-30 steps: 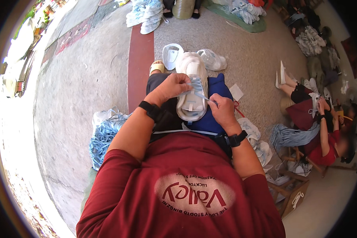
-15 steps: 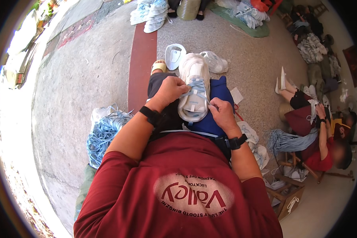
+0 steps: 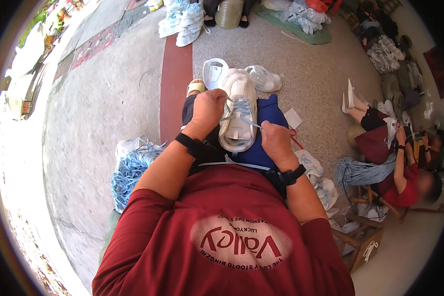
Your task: Insert and thread white laces into the eyelets of a white sneaker.
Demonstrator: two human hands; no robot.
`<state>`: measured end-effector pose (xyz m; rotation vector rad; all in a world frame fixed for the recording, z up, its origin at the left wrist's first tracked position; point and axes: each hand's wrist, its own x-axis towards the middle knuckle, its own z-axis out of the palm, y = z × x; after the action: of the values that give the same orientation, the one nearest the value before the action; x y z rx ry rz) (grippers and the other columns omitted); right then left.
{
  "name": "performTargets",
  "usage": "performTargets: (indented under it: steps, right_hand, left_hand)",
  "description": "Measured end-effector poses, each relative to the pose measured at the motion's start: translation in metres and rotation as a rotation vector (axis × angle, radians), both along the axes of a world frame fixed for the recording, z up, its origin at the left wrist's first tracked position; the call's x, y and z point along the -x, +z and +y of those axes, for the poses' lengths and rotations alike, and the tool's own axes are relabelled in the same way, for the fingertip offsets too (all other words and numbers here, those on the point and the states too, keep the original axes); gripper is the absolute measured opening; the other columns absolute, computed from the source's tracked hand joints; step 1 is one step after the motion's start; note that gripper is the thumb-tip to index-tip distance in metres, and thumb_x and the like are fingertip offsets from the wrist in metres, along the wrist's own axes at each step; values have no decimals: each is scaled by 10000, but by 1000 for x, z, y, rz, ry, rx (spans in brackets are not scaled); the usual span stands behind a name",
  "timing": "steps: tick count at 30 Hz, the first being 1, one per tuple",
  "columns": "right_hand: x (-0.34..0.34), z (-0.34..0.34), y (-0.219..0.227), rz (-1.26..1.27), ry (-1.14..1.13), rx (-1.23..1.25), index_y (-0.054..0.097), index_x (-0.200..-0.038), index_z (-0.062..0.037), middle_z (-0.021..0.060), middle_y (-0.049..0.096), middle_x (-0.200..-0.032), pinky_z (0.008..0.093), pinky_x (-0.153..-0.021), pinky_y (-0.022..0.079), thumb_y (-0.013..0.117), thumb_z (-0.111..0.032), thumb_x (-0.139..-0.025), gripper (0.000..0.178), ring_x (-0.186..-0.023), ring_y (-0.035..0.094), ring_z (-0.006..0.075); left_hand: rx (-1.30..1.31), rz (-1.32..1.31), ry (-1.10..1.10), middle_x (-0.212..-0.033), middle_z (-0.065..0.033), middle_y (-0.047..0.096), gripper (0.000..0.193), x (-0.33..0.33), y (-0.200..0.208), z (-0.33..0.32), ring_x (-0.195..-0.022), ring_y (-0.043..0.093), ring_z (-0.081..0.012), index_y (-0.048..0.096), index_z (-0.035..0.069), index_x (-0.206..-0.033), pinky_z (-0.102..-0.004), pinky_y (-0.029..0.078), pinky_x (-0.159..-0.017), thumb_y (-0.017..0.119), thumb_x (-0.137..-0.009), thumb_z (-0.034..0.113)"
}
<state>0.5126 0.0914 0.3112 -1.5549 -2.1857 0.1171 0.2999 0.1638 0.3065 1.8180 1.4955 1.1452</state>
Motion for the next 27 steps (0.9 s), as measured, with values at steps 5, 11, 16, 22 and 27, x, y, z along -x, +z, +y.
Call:
performTargets:
  steps: [5,11,16,22,27]
  right_hand:
    - [0,-2,-1,-46,0,-61,505,-695,-53,143,532,-583,443,-494,432,564,-100,-787,119,-563,555,353]
    - [-5,-4,-1,-164,-30,-117,499,-704,-60,125,531,-559,426,-491,436,559,-73,-760,83,-533,559,324]
    - [-13,-4,1,-297,-145,-170,504,-724,-49,102,527,-523,404,-442,420,540,-62,-766,57,-486,552,295]
    - [-41,-23,16,-174,-66,-400,581,-928,13,101,510,-515,365,-401,393,557,-33,-796,142,-460,541,263]
    - [-93,-52,17,-153,-124,-561,575,-1052,38,97,496,-528,360,-396,376,579,25,-752,301,-439,510,262]
  left_hand:
    - [206,-417,-31,-682,-48,628,92,-7,-2,-1,-578,557,-89,643,-29,-827,-209,432,-533,587,-811,42]
    - [795,-1020,-296,-650,41,516,118,10,-7,-3,-515,392,-30,596,49,-778,-159,297,-457,602,-861,133]
    - [889,-966,-304,-645,48,498,200,6,-3,-6,-520,377,-25,551,91,-707,-163,280,-458,632,-856,197]
    - [567,-319,-341,-671,-12,553,196,5,-11,-6,-644,526,-103,572,8,-737,-247,442,-597,733,-708,117]
    - [388,-277,-327,-715,-46,573,250,3,-20,-9,-659,537,-118,558,-22,-827,-261,461,-612,730,-695,101]
